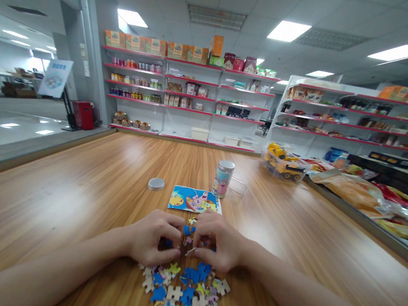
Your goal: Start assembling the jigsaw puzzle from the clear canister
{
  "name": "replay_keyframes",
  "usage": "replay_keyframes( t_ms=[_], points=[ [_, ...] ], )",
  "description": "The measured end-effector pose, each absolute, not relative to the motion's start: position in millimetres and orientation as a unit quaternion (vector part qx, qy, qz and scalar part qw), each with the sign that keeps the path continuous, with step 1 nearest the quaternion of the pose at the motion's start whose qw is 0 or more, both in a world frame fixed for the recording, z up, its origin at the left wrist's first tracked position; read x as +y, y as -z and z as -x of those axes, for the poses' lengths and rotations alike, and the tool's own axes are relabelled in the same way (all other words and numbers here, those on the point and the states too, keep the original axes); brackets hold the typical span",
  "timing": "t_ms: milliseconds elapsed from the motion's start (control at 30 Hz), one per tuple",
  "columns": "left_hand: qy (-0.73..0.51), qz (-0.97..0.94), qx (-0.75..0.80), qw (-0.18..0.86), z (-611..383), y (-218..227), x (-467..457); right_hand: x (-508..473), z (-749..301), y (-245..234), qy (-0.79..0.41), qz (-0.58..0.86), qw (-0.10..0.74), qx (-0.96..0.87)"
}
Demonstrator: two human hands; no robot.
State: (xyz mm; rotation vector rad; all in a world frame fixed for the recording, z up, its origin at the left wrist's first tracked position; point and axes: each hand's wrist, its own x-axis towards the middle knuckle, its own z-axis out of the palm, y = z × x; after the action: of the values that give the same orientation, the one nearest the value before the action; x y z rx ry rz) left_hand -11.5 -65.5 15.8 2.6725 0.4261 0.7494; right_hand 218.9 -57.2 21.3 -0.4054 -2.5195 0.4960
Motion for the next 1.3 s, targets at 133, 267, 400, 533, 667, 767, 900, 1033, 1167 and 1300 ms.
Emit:
replay_keyframes(
  t_ms=[133, 267, 400, 533, 667, 767, 900, 1033, 1167, 1300],
  points=[
    [-0.265, -0.939, 0.151, 0.162, 11, -14, -65, -56, -220, -16, -0.132, 0.146, 0.291, -0.936],
    [-0.269, -0.937, 0.144, 0.168, 12, -15, -66, -57, -221, -17, -0.128, 0.138, 0.27, -0.944],
    [-0.257, -0.941, 0.143, 0.165, 12, -18, -69, -58, -224, -28, -0.146, 0.162, 0.226, -0.949],
    [-0.216, -0.955, 0.145, 0.141, 12, -20, -70, -64, -229, -58, -0.182, 0.202, 0.084, -0.959],
    [-0.197, -0.96, 0.144, 0.137, 11, -17, -69, -70, -230, -82, -0.177, 0.253, -0.033, -0.951],
    [-0.215, -0.954, 0.139, 0.153, 12, -17, -68, -72, -227, -83, -0.171, 0.264, -0.07, -0.946],
    [-0.225, -0.949, 0.138, 0.17, 12, -18, -69, -73, -225, -80, -0.161, 0.275, -0.084, -0.944],
    [-0.206, -0.954, 0.159, 0.147, 11, -18, -70, -76, -224, -82, -0.157, 0.274, -0.085, -0.945],
    [-0.177, -0.958, 0.182, 0.131, 11, -19, -70, -79, -222, -84, -0.166, 0.273, -0.09, -0.943],
    [-0.181, -0.958, 0.177, 0.132, 11, -19, -70, -79, -221, -85, -0.135, 0.288, -0.105, -0.942]
  ],
)
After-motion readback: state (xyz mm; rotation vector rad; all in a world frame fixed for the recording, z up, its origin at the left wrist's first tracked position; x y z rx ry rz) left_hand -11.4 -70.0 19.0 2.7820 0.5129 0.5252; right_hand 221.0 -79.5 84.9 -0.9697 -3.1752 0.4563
